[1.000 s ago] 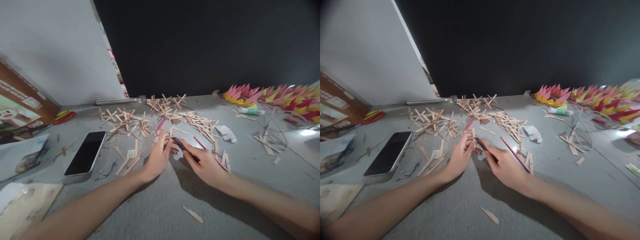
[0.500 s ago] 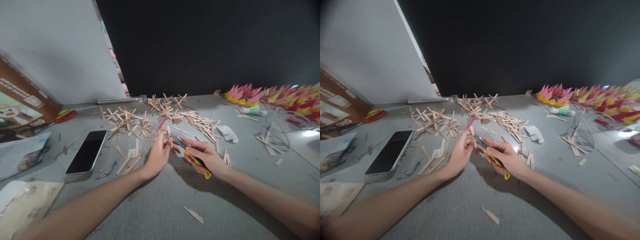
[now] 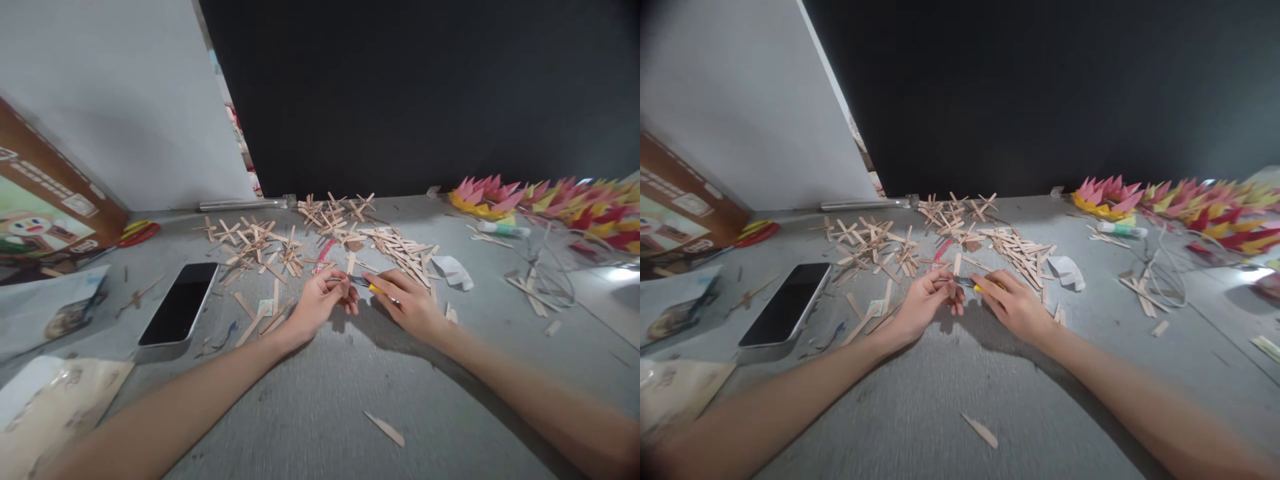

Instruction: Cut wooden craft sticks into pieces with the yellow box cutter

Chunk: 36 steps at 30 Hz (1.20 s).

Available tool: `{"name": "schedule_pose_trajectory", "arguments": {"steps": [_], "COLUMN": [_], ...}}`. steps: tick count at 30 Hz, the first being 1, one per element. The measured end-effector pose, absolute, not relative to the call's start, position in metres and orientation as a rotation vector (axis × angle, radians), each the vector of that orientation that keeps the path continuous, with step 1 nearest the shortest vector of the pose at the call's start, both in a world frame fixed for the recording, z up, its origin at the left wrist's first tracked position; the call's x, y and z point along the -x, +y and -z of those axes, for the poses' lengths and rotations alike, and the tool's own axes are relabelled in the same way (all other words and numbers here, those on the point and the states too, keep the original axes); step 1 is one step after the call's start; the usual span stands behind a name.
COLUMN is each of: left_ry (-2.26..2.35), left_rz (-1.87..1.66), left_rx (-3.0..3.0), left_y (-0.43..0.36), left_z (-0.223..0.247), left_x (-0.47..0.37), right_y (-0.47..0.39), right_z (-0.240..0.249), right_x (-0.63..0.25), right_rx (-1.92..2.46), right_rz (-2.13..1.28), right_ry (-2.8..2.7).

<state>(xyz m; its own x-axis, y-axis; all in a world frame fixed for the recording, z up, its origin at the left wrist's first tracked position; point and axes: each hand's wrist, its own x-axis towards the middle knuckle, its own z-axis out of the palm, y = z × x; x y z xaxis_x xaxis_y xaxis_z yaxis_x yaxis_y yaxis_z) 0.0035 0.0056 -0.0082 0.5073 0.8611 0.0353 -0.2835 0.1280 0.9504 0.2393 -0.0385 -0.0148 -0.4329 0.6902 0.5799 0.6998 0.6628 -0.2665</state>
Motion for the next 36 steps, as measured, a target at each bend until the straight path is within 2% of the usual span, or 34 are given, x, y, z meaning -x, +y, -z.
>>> {"name": "schedule_pose_trajectory", "arguments": {"steps": [6,36], "left_ry": [0.552,0.552], "left_rz": [-0.851,-0.839], "left_rx": [-1.114,-1.124], "left_y": [0.0079,0.0043], "left_z": [0.0076,0.0097], "left_x": [-0.0001,0.0012], "right_y": [-0.0414,-0.0393], "right_z": [0.0157,0.0156], "right_x": [-0.2415,-0.24], "right_rx": [1.02,1.032], "right_rz": [-0.112,-0.095], "right_ry": [-2.19,-2.142]}}
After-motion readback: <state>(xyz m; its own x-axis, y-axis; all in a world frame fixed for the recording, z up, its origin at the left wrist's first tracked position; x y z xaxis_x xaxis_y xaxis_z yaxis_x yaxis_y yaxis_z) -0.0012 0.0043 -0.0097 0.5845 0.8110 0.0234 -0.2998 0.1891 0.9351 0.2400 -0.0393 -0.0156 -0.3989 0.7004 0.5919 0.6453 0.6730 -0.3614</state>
